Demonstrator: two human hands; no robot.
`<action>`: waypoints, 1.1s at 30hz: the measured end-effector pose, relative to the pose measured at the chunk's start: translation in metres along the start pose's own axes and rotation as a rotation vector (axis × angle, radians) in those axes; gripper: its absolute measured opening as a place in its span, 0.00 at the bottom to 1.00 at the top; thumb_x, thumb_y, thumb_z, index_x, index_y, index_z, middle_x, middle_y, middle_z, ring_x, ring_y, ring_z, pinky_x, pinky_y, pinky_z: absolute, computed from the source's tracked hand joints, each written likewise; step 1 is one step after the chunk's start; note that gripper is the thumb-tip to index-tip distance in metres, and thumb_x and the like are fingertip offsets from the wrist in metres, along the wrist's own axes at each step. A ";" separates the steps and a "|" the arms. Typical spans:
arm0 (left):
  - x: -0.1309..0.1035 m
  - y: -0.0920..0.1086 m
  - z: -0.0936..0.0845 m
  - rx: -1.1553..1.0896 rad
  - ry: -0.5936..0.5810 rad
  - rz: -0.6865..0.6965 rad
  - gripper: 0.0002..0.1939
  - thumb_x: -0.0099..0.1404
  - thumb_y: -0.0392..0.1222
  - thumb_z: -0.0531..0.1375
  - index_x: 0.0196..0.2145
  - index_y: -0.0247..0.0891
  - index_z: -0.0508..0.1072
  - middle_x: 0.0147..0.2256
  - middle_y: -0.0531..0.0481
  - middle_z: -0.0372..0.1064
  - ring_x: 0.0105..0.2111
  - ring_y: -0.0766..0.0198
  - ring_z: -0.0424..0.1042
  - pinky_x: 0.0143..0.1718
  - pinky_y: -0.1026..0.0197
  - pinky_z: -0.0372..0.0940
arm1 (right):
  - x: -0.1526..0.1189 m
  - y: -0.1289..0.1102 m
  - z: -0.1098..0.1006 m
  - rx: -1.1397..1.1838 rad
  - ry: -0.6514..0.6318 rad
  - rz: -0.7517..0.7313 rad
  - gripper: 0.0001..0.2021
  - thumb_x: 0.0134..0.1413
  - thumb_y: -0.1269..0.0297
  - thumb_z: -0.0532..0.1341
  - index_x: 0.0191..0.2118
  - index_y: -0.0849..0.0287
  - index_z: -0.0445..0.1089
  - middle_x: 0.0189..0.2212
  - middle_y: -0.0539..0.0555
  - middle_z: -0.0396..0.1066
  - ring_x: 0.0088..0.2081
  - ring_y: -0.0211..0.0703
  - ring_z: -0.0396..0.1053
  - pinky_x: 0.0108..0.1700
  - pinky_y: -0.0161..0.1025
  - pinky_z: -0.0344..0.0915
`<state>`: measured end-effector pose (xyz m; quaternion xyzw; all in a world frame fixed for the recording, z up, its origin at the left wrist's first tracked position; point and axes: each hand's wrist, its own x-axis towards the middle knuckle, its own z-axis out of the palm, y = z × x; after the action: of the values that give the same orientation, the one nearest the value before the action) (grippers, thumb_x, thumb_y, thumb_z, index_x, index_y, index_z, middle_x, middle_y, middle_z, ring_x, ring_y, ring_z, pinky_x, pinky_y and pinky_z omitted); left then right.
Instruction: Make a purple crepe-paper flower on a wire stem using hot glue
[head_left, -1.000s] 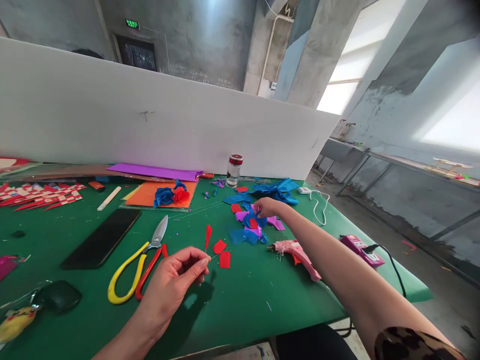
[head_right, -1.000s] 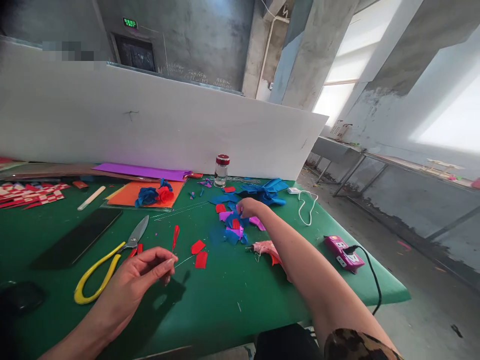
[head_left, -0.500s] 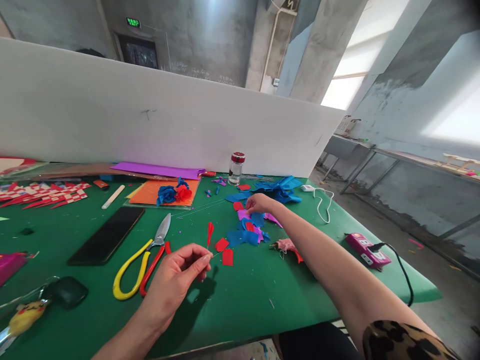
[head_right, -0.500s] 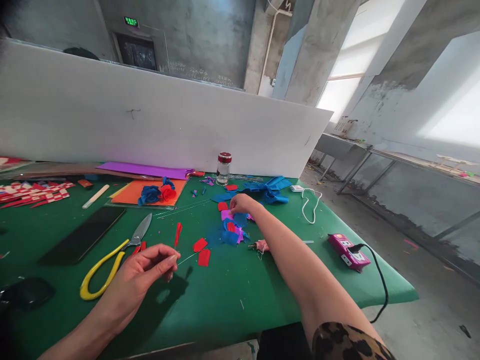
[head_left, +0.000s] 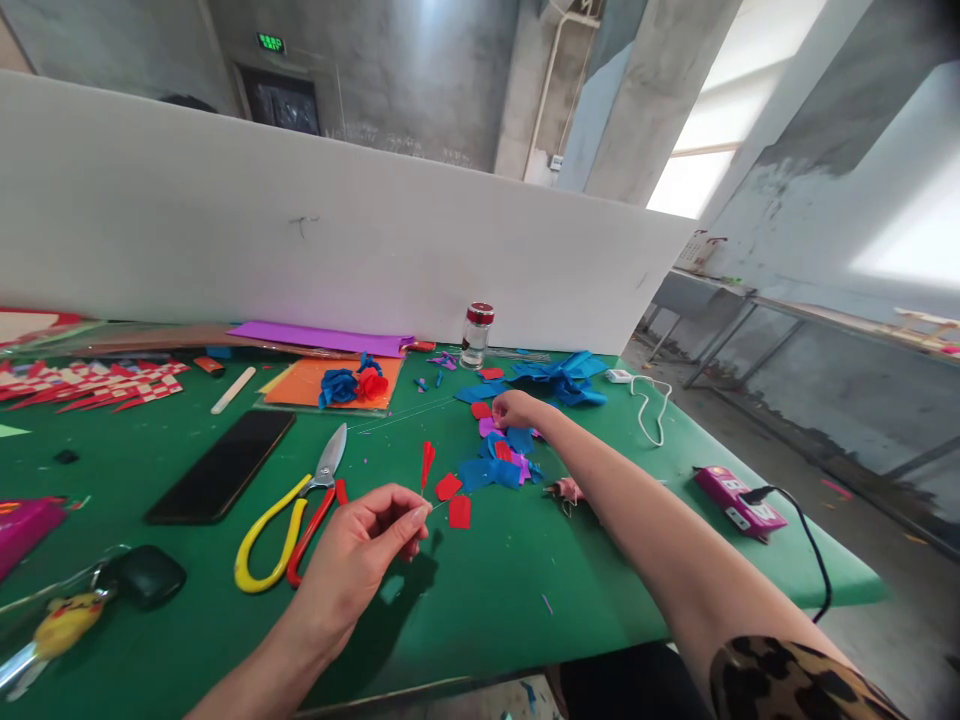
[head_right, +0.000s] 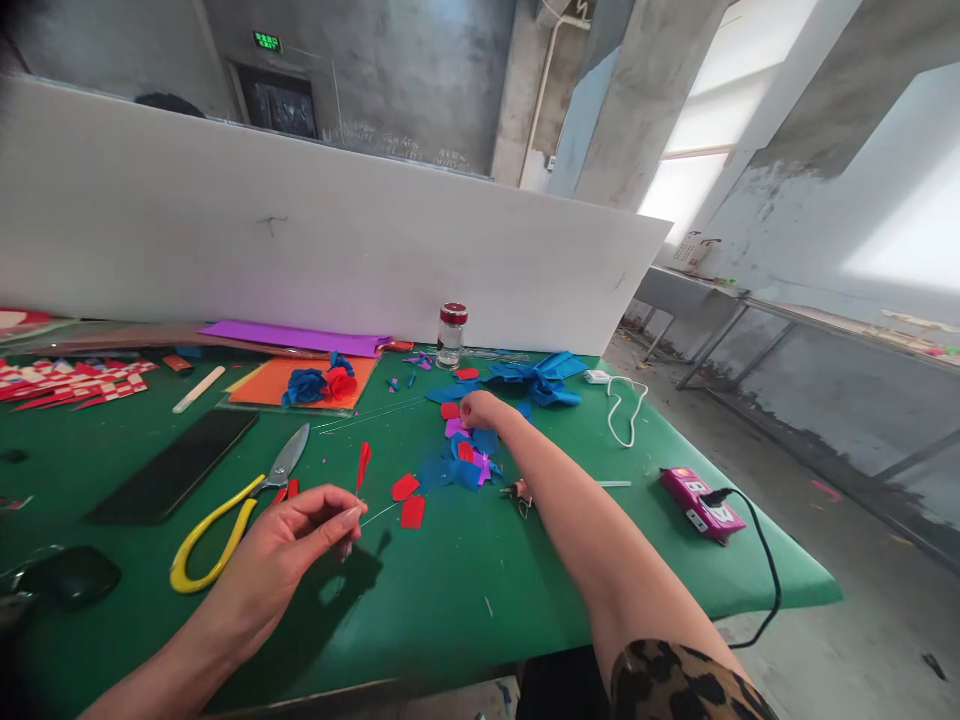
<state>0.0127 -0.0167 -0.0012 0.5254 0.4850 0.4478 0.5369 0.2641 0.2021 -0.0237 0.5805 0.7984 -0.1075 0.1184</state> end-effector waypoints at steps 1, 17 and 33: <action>0.000 0.000 0.000 -0.001 -0.001 0.001 0.12 0.55 0.50 0.64 0.27 0.38 0.74 0.24 0.53 0.68 0.25 0.67 0.64 0.29 0.65 0.60 | -0.001 -0.001 0.000 0.001 0.003 0.003 0.15 0.62 0.61 0.59 0.51 0.60 0.67 0.50 0.57 0.68 0.46 0.47 0.70 0.46 0.49 0.69; -0.001 0.004 0.000 -0.016 0.043 0.034 0.12 0.52 0.49 0.65 0.26 0.37 0.74 0.22 0.52 0.68 0.23 0.66 0.65 0.26 0.65 0.62 | -0.016 -0.001 -0.026 0.045 0.186 0.054 0.15 0.62 0.61 0.59 0.52 0.60 0.66 0.50 0.57 0.67 0.46 0.48 0.69 0.47 0.49 0.69; -0.004 0.003 0.000 -0.031 0.011 0.034 0.12 0.53 0.49 0.65 0.26 0.37 0.74 0.22 0.53 0.67 0.22 0.66 0.64 0.25 0.65 0.60 | -0.026 -0.021 -0.021 0.169 0.213 0.029 0.12 0.55 0.62 0.65 0.44 0.60 0.71 0.43 0.53 0.73 0.42 0.43 0.72 0.44 0.41 0.70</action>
<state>0.0120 -0.0209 0.0020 0.5225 0.4721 0.4673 0.5346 0.2510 0.1789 0.0056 0.6079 0.7861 -0.1105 -0.0151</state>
